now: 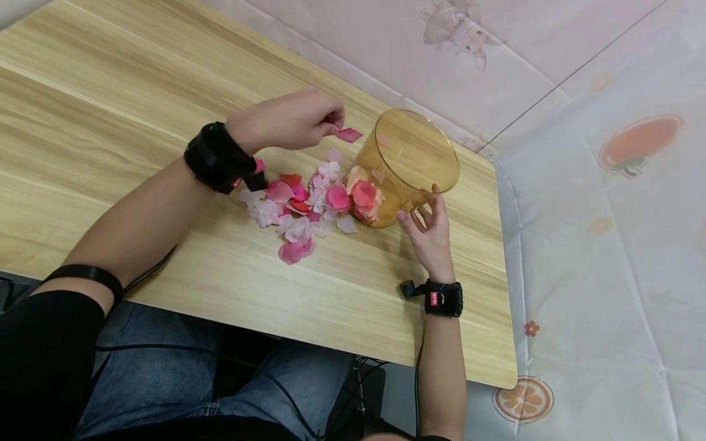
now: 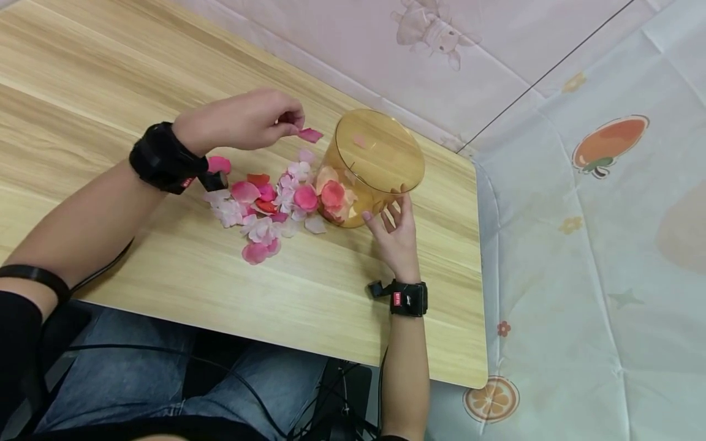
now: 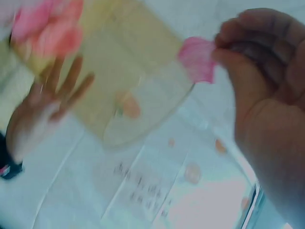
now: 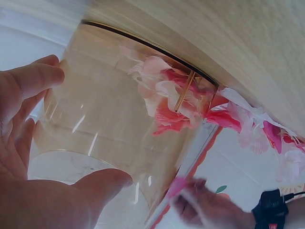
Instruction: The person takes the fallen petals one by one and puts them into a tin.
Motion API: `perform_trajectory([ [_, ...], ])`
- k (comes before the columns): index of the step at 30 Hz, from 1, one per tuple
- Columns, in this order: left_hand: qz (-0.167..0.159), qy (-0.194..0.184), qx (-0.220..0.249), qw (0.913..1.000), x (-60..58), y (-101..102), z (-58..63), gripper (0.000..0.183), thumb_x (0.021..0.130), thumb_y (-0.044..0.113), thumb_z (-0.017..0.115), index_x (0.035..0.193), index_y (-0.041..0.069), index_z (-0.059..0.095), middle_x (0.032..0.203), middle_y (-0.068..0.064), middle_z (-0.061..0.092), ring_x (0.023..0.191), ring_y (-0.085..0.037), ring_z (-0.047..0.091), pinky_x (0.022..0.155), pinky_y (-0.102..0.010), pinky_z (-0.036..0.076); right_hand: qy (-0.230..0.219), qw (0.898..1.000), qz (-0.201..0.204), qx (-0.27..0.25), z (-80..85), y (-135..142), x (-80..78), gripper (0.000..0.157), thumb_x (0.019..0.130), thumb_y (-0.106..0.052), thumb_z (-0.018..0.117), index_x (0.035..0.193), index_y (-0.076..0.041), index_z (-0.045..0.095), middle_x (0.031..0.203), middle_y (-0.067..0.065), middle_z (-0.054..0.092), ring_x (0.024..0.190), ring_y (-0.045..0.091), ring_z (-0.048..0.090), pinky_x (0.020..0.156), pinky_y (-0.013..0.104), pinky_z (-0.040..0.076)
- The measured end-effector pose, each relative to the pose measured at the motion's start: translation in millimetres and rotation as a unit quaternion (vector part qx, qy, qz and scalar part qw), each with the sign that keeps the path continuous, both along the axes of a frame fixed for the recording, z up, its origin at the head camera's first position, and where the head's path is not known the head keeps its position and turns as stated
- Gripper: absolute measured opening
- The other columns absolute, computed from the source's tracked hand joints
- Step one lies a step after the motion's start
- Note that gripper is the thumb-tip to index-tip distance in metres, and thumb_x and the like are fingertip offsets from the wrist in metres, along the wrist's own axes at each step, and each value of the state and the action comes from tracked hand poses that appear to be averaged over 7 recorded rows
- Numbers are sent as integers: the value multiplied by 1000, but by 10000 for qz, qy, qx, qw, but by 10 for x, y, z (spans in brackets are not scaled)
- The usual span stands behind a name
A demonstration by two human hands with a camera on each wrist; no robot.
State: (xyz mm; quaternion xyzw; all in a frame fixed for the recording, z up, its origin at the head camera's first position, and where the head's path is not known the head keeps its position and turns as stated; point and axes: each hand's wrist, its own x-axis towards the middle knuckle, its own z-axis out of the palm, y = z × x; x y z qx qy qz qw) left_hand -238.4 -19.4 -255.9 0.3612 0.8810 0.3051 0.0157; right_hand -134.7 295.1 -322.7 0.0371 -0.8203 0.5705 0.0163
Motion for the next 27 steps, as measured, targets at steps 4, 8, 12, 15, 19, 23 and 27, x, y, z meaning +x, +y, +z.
perform_trajectory([
  [4,344,-84,856,9957,175,177,118,19,102,12,48,104,0,63,93,-11,62,80,-20,53,72,-30,43,43,10000,22,-21,-8,2,-6,91,88,-15,73,158,-17,14,155,11,33,145,37,36,118,48,34],
  [8,371,148,1666,9852,274,396,78,17,100,9,52,105,-3,64,97,-13,65,81,-20,55,74,-28,48,28,10000,37,-59,-14,3,-9,92,88,-15,73,158,-17,14,156,14,31,145,39,34,118,49,33],
  [12,225,652,1558,9854,329,557,-3,17,101,10,52,107,-3,63,101,-13,63,89,-21,55,82,-31,50,-7,10000,36,-49,-26,2,-12,92,88,-15,73,158,-17,13,156,15,30,146,39,33,118,50,33],
  [15,217,932,1297,9869,350,615,-36,18,101,13,53,109,0,62,103,-11,61,91,-21,55,83,-31,50,-8,10000,47,-60,-32,-1,-13,92,88,-15,72,158,-17,13,157,17,29,145,40,34,118,50,32],
  [19,237,955,1189,9880,350,632,-37,19,101,16,54,109,2,63,102,-9,59,88,-20,53,77,-28,49,11,9999,50,-96,-29,-2,-17,93,88,-14,73,158,-15,12,156,16,30,145,40,34,118,51,32],
  [23,161,785,1100,9907,329,596,-7,22,101,20,54,109,3,64,101,-7,59,85,-18,54,74,-27,47,37,10000,24,-62,-18,1,-22,93,87,-13,73,158,-15,12,155,14,31,145,40,34,118,51,32],
  [27,169,688,1027,9922,283,493,45,21,101,20,53,110,4,64,102,-7,61,86,-18,55,75,-27,47,10,10000,7,-50,-7,-2,-20,92,88,-14,73,158,-17,13,156,12,32,145,38,35,118,50,33],
])
